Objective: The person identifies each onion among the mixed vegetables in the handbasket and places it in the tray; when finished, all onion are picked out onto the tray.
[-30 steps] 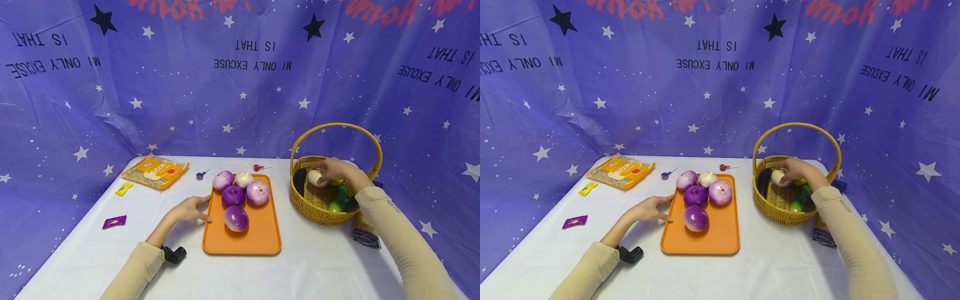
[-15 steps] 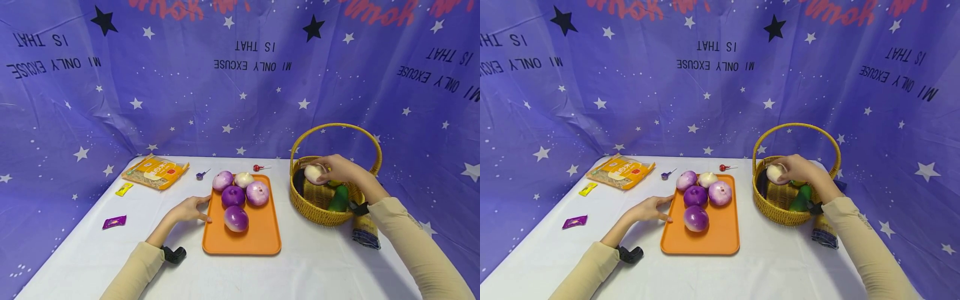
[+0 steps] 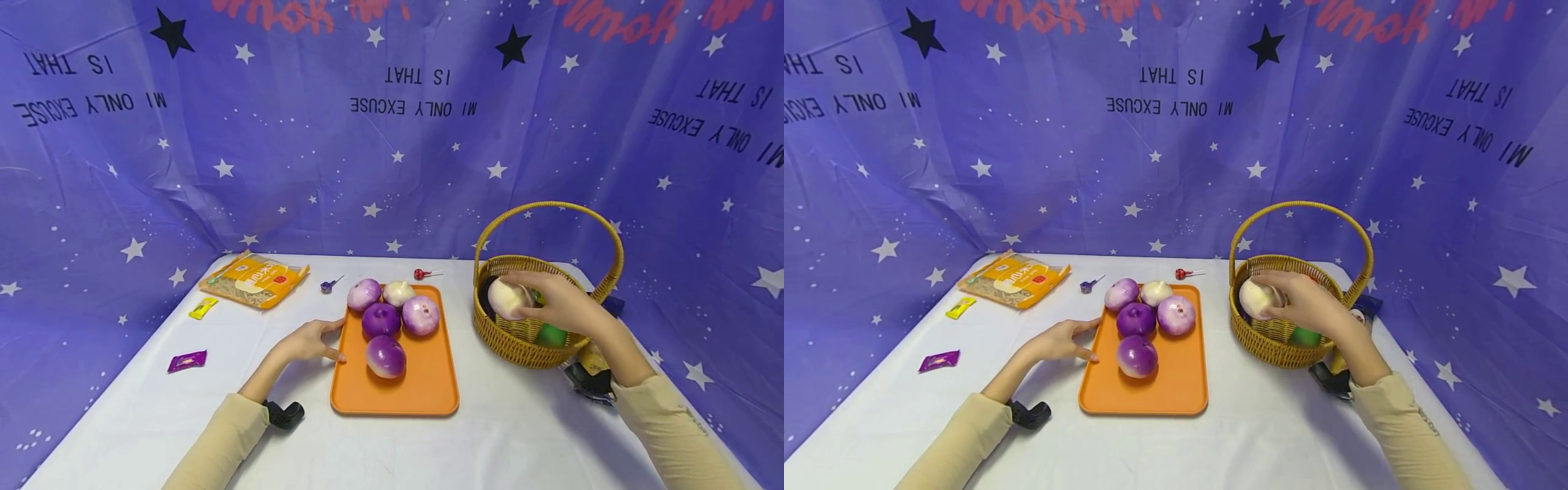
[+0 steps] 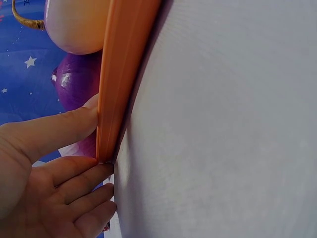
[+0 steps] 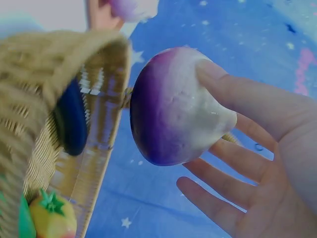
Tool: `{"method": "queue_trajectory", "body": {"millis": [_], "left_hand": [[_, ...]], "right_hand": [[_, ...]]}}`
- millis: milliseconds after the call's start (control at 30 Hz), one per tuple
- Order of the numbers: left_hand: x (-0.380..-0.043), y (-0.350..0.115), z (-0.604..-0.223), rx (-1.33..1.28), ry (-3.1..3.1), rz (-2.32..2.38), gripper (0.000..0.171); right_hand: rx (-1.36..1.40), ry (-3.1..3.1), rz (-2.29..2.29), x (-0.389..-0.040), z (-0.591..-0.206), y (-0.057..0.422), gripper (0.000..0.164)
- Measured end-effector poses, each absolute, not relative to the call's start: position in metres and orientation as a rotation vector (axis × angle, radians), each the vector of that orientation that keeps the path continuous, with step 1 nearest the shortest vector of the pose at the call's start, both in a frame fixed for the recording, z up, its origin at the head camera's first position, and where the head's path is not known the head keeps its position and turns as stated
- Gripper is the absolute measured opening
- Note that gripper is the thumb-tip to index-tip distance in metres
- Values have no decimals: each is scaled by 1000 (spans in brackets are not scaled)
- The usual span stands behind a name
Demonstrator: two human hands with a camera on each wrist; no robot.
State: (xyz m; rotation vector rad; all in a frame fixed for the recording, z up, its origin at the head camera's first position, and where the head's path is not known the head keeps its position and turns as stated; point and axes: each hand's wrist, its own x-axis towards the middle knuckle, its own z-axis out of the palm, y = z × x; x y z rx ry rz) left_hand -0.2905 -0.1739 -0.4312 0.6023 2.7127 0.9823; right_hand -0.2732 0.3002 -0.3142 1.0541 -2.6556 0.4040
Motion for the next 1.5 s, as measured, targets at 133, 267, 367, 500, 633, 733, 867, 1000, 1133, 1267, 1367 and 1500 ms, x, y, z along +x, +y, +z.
{"method": "queue_trajectory", "body": {"millis": [133,267,367,500,633,733,867,1000,1133,1267,1367,1500], "left_hand": [[-291,-175,-432,602,2714,982,85],[-291,-175,-431,614,2715,978,85],[-292,-174,-432,614,2714,974,85],[-291,-174,-432,626,2723,965,85],[-291,-174,-432,633,2727,984,85],[-291,-174,-433,628,2727,992,86],[-291,-174,-433,628,2725,992,86],[-290,-173,-433,628,2721,997,86],[-291,-172,-433,617,2720,991,86],[-291,-171,-432,610,2724,985,87],[-290,-171,-432,598,2724,986,87],[-290,-172,-431,592,2725,985,86]], "right_hand": [[1071,-2589,457,-258,-320,292,60],[1068,-2601,520,-246,-330,282,61],[1089,-2601,543,-239,-338,274,62],[1132,-2583,569,-231,-346,263,62],[1164,-2567,619,-227,-353,251,60],[1192,-2568,663,-228,-361,241,60],[1231,-2599,693,-232,-374,229,60],[1278,-2635,705,-238,-386,216,59],[1322,-2649,707,-244,-394,203,56],[1319,-2657,682,-248,-399,194,55],[1298,-2677,643,-250,-403,190,54],[1262,-2720,621,-251,-407,188,56]]}}
